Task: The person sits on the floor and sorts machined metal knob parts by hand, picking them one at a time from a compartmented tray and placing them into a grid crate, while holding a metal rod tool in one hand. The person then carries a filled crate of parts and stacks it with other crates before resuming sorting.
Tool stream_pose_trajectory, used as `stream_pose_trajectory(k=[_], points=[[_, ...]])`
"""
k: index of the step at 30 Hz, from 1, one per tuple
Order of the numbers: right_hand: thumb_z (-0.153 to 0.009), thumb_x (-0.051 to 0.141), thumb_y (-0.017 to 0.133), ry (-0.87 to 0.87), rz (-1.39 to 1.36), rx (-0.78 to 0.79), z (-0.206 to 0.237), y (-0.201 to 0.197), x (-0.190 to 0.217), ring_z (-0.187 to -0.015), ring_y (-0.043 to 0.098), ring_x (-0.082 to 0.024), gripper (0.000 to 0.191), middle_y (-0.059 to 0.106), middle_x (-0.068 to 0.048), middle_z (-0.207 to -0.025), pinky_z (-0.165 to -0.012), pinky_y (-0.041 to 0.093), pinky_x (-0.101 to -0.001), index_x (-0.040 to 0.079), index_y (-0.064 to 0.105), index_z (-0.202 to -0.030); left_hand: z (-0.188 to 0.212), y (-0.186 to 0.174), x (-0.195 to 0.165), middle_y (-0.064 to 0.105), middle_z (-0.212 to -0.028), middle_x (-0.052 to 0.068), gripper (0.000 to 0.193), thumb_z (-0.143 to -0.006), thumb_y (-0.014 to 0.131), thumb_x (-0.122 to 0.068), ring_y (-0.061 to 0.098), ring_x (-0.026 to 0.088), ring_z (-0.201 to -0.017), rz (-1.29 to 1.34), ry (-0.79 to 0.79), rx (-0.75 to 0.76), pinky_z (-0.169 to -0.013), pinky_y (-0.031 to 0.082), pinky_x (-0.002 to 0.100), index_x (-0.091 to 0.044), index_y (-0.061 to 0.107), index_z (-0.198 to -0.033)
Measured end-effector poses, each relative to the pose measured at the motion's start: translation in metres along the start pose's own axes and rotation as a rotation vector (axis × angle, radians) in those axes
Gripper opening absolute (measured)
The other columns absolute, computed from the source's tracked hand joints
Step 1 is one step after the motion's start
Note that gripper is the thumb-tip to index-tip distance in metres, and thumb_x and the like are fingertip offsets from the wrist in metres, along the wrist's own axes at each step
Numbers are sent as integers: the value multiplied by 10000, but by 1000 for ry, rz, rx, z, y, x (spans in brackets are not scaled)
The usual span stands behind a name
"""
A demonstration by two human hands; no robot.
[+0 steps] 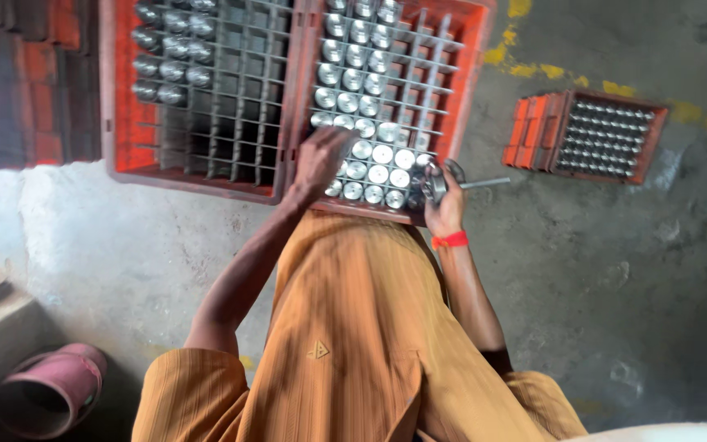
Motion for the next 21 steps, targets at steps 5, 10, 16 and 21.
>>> stream_pose_trajectory(k=[5, 10, 16, 21], points=[[-1019, 79, 607, 12, 38, 35, 20, 12, -6, -910, 703, -218, 114, 696, -62, -906, -757, 567, -347, 94, 623, -1131, 26, -144, 105, 651, -1028, 172, 242, -958, 538, -160, 597, 368, -1068, -355, -456, -214, -925, 483, 499, -98, 747, -1063], [-1030, 79, 601, 40, 72, 80, 23, 34, -27, -918, 701, -223, 90, 682, -56, -892, -765, 572, -356, 101, 615, -1116, 28, -220, 148, 433, -1505, 252, 466, -877, 864, -291, 361, 468, -1420, -733, -450, -226, -1078, 357, 579, -42, 732, -1249], [-1024, 82, 587, 103, 154, 80, 31, 43, -48, -912, 706, -223, 95, 674, -57, -870, -760, 576, -352, 95, 610, -1116, 28, -252, 130, 559, -1361, 192, 442, -842, 945, -321, 463, 400, -1340, -521, -345, -180, -1073, 397, 564, -50, 767, -1143], [-1018, 58, 584, 87, 223, 51, 44, 38, -54, -893, 699, -215, 123, 672, -66, -872, -794, 592, -337, 68, 616, -1137, 46, -266, 92, 632, -1131, 105, 460, -895, 923, -351, 644, 251, -1072, 208, -256, -559, -911, 557, 418, -50, 659, -1123]])
Point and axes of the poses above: each hand's wrist, its own z-axis away from the middle knuckle, its own y-axis out of the palm, x = y × z, the point moved 4 cm from there along -z, towards the middle knuckle
